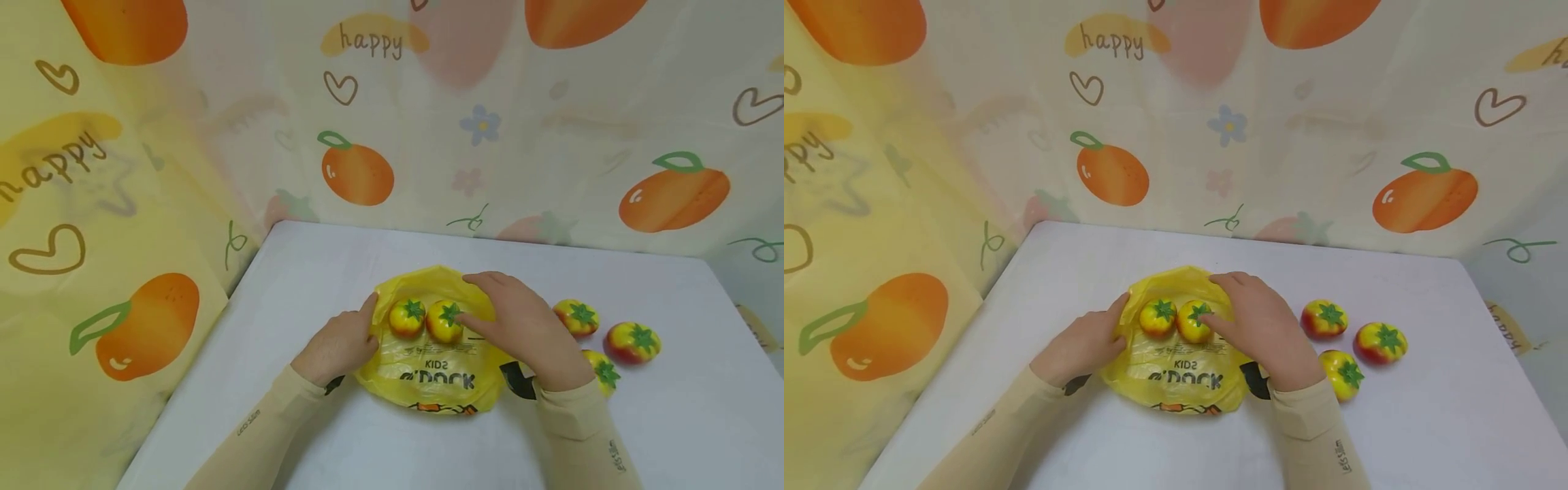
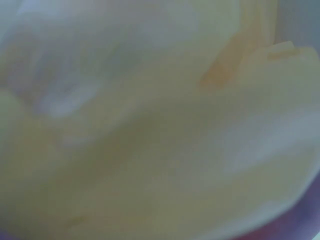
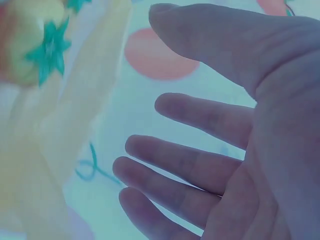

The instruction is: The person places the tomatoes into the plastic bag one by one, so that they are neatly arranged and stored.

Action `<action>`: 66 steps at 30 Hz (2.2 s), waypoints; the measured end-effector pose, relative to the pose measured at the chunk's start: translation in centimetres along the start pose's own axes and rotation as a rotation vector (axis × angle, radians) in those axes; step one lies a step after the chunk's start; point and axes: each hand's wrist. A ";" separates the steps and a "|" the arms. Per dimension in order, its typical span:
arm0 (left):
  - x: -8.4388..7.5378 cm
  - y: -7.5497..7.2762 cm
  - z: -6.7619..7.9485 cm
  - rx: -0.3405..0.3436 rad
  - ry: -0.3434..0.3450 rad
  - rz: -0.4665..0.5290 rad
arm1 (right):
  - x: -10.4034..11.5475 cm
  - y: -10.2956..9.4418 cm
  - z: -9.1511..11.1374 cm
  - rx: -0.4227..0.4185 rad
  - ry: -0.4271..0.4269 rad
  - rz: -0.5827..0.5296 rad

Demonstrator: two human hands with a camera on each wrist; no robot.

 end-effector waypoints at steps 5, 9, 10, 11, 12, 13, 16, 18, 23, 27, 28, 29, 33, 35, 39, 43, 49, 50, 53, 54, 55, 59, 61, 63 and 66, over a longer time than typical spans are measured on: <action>0.3 0.2 0.0 0.013 -0.018 -0.018 | -2.2 -1.3 1.0 -0.035 -0.025 -0.015; 0.4 0.2 0.0 0.014 -0.023 -0.023 | -4.2 -2.1 1.3 -0.055 -0.004 -0.002; 0.4 0.2 0.0 0.013 -0.023 -0.021 | -4.7 -2.2 1.3 -0.060 0.010 0.005; 0.5 0.2 0.0 0.011 -0.020 -0.019 | -5.2 -2.3 1.3 -0.065 0.025 0.013; 0.5 0.2 0.0 0.009 -0.018 -0.017 | -5.6 -2.4 1.4 -0.067 0.040 0.018; 0.5 0.2 0.1 0.006 -0.016 -0.014 | -6.0 -2.5 1.4 -0.069 0.054 0.026; 0.4 0.3 0.1 -0.002 -0.011 -0.006 | -7.2 -2.6 1.2 -0.066 0.091 0.042; 0.4 0.3 0.2 -0.007 -0.005 -0.002 | -8.0 -2.7 0.9 -0.062 0.114 0.045; 0.3 0.4 0.0 -0.013 0.010 -0.009 | -10.1 -2.9 0.6 -0.049 0.157 0.048; 0.2 0.5 -0.1 -0.009 0.014 -0.019 | -11.4 -3.0 0.7 -0.052 0.186 0.053; 0.2 0.5 -0.2 -0.007 0.013 -0.019 | -11.6 -3.0 0.8 -0.052 0.193 0.052; 0.1 0.5 -0.2 -0.006 0.012 -0.019 | -11.8 -3.0 0.8 -0.052 0.196 0.050; 0.1 0.4 -0.1 -0.005 0.009 -0.017 | -12.3 -3.1 0.8 -0.041 0.200 0.048; 0.0 0.3 -0.1 -0.007 0.011 -0.016 | -12.4 -3.0 0.7 -0.032 0.208 0.049; 0.0 0.3 0.0 -0.009 0.016 -0.013 | -12.6 -2.9 0.6 -0.007 0.240 0.052; 0.0 0.4 0.0 -0.009 0.018 -0.016 | -13.0 -2.8 0.4 0.006 0.258 0.059; 0.0 0.4 -0.2 -0.003 0.007 -0.015 | -13.3 -2.6 0.3 0.033 0.291 0.063; 0.0 0.4 -0.1 -0.002 0.006 -0.014 | -13.4 -2.6 0.2 0.036 0.294 0.063; 0.0 0.4 -0.1 0.000 0.004 -0.012 | -13.4 -2.5 0.2 0.045 0.301 0.066; 0.0 0.4 -0.1 0.000 0.006 -0.012 | -13.4 -2.5 0.1 0.048 0.305 0.067; 0.0 0.4 -0.2 0.000 0.007 -0.012 | -13.5 -2.5 0.1 0.052 0.307 0.067; 0.0 0.4 -0.1 -0.002 0.014 -0.009 | -13.7 -2.5 0.0 0.062 0.308 0.070; 0.0 0.4 -0.1 -0.004 0.017 -0.008 | -13.8 -2.4 -0.1 0.066 0.303 0.071; 0.0 0.4 -0.1 -0.005 0.019 -0.012 | -13.8 -2.3 -0.2 0.069 0.299 0.068; 0.0 0.4 -0.1 -0.003 0.020 -0.014 | -13.9 -2.2 -0.2 0.070 0.288 0.063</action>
Point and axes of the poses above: each hand's wrist, its own z-axis away from the middle knuckle, its own y-axis out of the palm, x = y × z, and after that the axes turned 9 degrees about y, right-handed
